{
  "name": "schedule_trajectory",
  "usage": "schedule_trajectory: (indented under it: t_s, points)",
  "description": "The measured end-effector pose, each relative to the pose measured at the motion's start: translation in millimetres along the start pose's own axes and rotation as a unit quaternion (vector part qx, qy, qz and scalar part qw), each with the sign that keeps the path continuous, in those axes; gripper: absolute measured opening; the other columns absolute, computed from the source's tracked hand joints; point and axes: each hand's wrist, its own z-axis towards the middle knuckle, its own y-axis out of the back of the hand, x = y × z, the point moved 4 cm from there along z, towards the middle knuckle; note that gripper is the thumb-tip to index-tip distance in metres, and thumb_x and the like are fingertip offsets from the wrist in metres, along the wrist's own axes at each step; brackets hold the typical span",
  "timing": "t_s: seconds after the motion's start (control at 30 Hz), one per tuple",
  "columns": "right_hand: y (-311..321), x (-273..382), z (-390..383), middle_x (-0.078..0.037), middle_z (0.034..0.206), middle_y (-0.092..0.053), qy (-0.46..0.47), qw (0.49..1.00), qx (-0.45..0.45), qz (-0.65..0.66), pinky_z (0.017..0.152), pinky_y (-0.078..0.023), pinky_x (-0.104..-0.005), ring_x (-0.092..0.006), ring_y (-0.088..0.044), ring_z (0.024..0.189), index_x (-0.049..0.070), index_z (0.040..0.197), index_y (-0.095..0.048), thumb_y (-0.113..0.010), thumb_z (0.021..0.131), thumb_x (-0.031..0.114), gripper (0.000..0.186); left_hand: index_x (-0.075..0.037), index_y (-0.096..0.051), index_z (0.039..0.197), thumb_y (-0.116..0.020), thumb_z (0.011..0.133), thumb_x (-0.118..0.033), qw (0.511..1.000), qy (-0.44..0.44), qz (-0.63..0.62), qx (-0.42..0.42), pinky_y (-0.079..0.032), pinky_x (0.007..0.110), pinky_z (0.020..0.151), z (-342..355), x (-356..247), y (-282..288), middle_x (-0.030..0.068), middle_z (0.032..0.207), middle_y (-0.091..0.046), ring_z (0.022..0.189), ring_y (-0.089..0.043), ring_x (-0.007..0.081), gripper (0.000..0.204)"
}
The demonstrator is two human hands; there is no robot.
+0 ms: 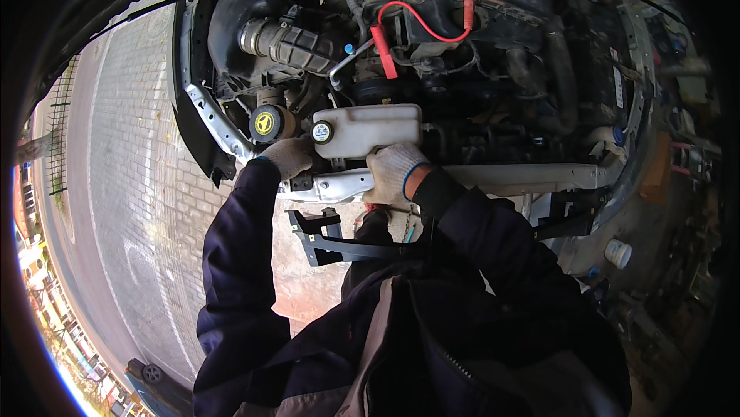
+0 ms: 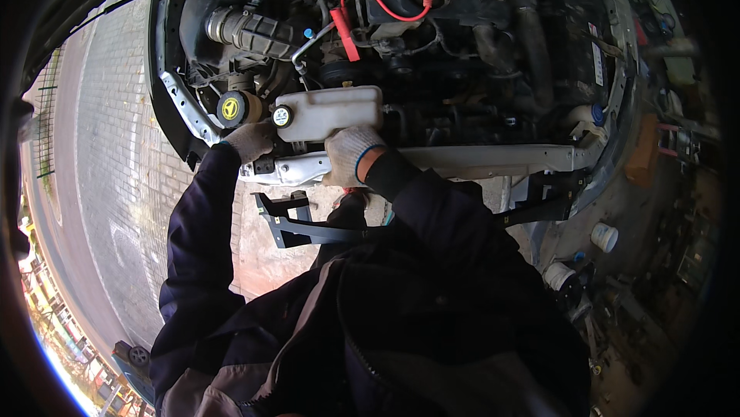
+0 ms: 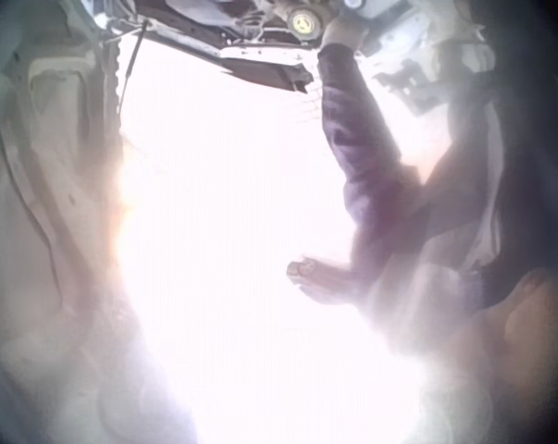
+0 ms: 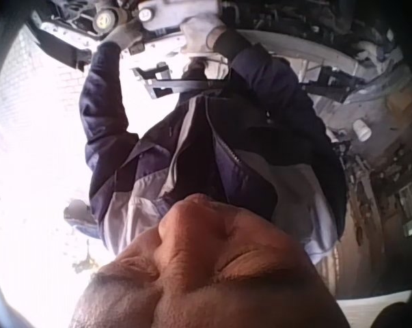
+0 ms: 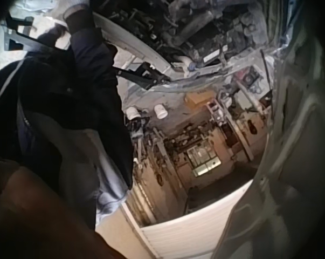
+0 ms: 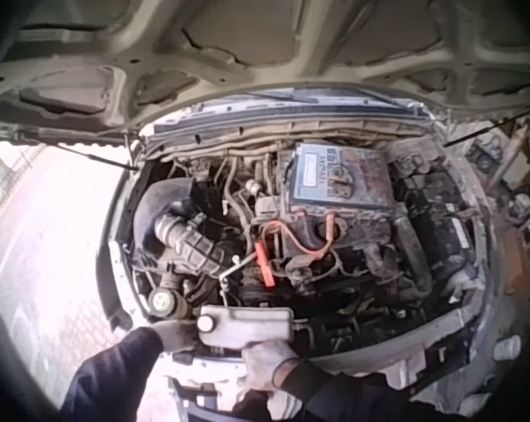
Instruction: The person works under the open hood of a silver car, manipulating a white plastic reservoir and nearby hoses with gloved hands. They briefly walk away to retrieve a pair of pliers and return to continue adjusting components in the engine bay.
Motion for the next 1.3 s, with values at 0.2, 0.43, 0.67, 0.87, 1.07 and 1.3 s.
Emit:
schedule_trajectory:
  t_s: [0.2, 0.43, 0.67, 0.87, 1.07, 1.3]
  points:
    - [3.6, 1.4, -2.4, -0.024, 0.114, -0.084, -0.017, 0.999, 0.047, 0.015, 0.099, -0.065, -0.051, -0.041, -0.082, 0.109, 0.002, 0.117, -0.086, -0.084, 0.082, 0.057, 0.065, 0.0, -0.08, 0.113, -0.073, 0.089, -0.003, 0.998, 0.002, -0.069, -0.006, -0.063, 0.041, 0.111, 1.0, 11.5, -12.1, 0.0139, 0.133, -0.074, 0.134, -0.069, 0.0353, 0.026]
    - [4.7, 3.7, -3.4, -0.025, 0.11, -0.084, -0.031, 0.998, 0.043, 0.018, 0.099, -0.065, -0.0499, -0.0413, -0.082, 0.106, 0.002, 0.117, -0.086, -0.085, 0.081, 0.055, 0.065, -0.002, -0.079, 0.123, -0.067, 0.094, -0.003, 0.988, -0.008, -0.136, -0.074, -0.062, 0.041, 0.109, -3.1, 11.9, -10.5, 0.0183, 0.132, -0.075, 0.128, -0.072, 0.0385, 0.031]
    - [-0.3, 4.5, -2.9, -0.025, 0.105, -0.084, -0.007, 1.0, 0.0, -0.011, 0.095, -0.064, -0.0516, -0.0416, -0.082, 0.102, 0.0, 0.113, -0.082, -0.084, 0.08, 0.061, 0.069, -0.002, -0.078, 0.127, -0.065, 0.096, -0.003, 0.988, 0.008, -0.146, -0.058, -0.06, 0.042, 0.109, -3.4, 13.7, -9.1, 0.0181, 0.136, -0.074, 0.131, -0.071, 0.0364, 0.034]
    - [-3.9, 2.1, -2.7, -0.024, 0.102, -0.084, -0.001, 1.0, -0.013, -0.014, 0.093, -0.064, -0.053, -0.0422, -0.082, 0.099, 0.001, 0.11, -0.082, -0.084, 0.08, 0.063, 0.069, 0.001, -0.076, 0.128, -0.066, 0.092, 0.001, 0.908, 0.195, -0.371, 0.009, -0.059, 0.039, 0.116, -6.6, 11.9, 5.1, 0.0152, 0.138, -0.075, 0.132, -0.07, 0.0374, 0.038]
    - [-5.2, 0.3, -4.3, -0.024, 0.1, -0.084, -0.004, 1.0, -0.022, 0.001, 0.092, -0.064, -0.0535, -0.0416, -0.082, 0.098, 0.003, 0.108, -0.083, -0.083, 0.079, 0.061, 0.064, 0.001, -0.075, 0.124, -0.065, 0.094, 0.006, 0.812, 0.249, -0.506, -0.15, -0.061, 0.034, 0.104, -28.2, 5.4, 30.9, 0.0114, 0.123, -0.081, 0.115, -0.078, 0.0239, 0.033]
    - [-3.9, 0.9, -6.9, -0.024, 0.103, -0.084, -0.016, 1.0, -0.025, 0.0, 0.093, -0.064, -0.0529, -0.0408, -0.082, 0.1, 0.004, 0.109, -0.084, -0.084, 0.078, 0.056, 0.061, -0.001, -0.078, 0.122, -0.054, 0.094, 0.011, 0.526, 0.325, -0.724, -0.304, -0.06, 0.028, 0.092, -80.2, 4.5, 36.4, 0.0049, 0.108, -0.079, 0.099, -0.075, 0.0122, 0.038]
